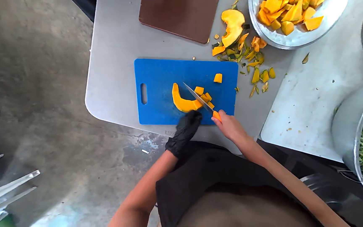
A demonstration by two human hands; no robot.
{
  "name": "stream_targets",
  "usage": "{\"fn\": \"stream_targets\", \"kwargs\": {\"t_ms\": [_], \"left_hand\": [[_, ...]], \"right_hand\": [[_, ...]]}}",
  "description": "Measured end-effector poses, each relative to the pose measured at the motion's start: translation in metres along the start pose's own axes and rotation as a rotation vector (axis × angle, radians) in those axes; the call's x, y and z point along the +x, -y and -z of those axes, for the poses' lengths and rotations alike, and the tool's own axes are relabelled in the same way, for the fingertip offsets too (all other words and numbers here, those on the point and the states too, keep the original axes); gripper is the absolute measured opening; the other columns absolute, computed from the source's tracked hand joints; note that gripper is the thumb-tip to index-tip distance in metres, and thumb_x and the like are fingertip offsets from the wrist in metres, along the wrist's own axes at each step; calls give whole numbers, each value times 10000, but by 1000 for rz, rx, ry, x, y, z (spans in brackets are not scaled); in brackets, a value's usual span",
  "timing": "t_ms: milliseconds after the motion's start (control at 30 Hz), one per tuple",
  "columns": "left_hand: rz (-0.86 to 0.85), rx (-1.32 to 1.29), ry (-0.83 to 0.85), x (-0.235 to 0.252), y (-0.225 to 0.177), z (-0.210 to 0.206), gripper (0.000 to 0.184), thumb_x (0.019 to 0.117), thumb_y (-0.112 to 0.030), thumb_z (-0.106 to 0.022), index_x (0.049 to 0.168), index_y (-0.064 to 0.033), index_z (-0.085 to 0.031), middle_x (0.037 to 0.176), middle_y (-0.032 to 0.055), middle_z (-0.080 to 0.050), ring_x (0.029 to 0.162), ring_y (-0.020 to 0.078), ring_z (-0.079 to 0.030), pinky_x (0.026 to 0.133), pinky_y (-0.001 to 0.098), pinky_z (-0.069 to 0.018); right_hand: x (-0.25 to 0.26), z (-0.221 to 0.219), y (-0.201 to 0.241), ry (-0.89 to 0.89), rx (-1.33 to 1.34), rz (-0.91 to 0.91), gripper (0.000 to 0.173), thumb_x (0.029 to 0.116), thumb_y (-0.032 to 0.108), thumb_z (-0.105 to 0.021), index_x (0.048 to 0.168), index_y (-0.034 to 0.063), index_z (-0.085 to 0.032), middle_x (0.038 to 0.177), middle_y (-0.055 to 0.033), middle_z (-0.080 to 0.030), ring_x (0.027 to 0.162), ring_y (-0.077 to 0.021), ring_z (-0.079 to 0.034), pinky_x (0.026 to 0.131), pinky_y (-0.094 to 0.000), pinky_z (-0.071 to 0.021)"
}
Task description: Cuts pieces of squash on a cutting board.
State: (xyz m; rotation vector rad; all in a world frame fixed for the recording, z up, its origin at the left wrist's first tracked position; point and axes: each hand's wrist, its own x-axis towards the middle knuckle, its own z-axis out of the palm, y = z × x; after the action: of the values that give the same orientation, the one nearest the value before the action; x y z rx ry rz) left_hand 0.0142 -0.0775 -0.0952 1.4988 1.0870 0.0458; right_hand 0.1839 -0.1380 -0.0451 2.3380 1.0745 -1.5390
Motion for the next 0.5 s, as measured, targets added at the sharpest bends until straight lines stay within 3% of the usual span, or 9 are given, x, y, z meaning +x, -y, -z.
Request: {"fn": "stream_targets", "kwargs": {"t_ms": [33, 100, 167, 233, 367, 500], "left_hand": [[-58, 142, -153, 0, 3, 12, 324, 992, -159, -649, 1248, 37, -636, 1128, 218, -691, 1014, 326, -684, 887, 505, -553], [-146, 347, -312, 12, 15, 33, 722, 912, -337, -744, 1466, 34, -468, 1416, 313, -514, 1280, 488, -525, 1003, 640, -451], [-166, 473, -314, 31, 33, 41, 1001, 904, -567, -656, 1606, 9, -234, 1633, 298, -256, 1476, 500, -305, 1125, 668, -308], [-177, 548, -326, 44, 51, 33, 1026, 936, -641, -555, 1614, 28, -176, 1656, 288, -205, 1520, 481, -229, 1187, 636, -230], [-192, 609, -404, 49, 62, 22, 996, 968, -669, -456, 1602, 54, -196, 1642, 277, -261, 1519, 446, -270, 1213, 577, -223], [-183, 638, -403, 50, 59, 23, 1003, 961, -656, -481, 1600, 60, -190, 1636, 284, -271, 1513, 444, -287, 1213, 562, -239]], "right_hand": [[0, -4, 0, -6, -13, 0, 425, 1113, 345, -444, 1302, -26, -527, 1069, -255, -673, 1063, -411, -677, 923, -551, -519], [0, -12, -1, -16, -41, -11, 440, 1122, 350, -409, 1318, -30, -512, 1104, -263, -676, 1090, -414, -678, 935, -549, -517], [0, -21, -4, -38, -47, -6, 460, 1126, 349, -395, 1334, -45, -508, 1121, -273, -679, 1100, -421, -679, 938, -549, -518], [2, -28, -8, -47, -24, -6, 473, 1125, 349, -398, 1348, -55, -502, 1128, -276, -680, 1099, -424, -680, 937, -547, -521], [16, -40, -4, -33, 23, -44, 473, 1127, 328, -401, 1366, -70, -488, 1151, -283, -676, 1117, -424, -675, 961, -535, -516], [42, -61, -1, -136, 15, -33, 458, 1117, 302, -432, 1368, -75, -501, 1119, -286, -696, 1110, -445, -685, 949, -559, -526]]}}
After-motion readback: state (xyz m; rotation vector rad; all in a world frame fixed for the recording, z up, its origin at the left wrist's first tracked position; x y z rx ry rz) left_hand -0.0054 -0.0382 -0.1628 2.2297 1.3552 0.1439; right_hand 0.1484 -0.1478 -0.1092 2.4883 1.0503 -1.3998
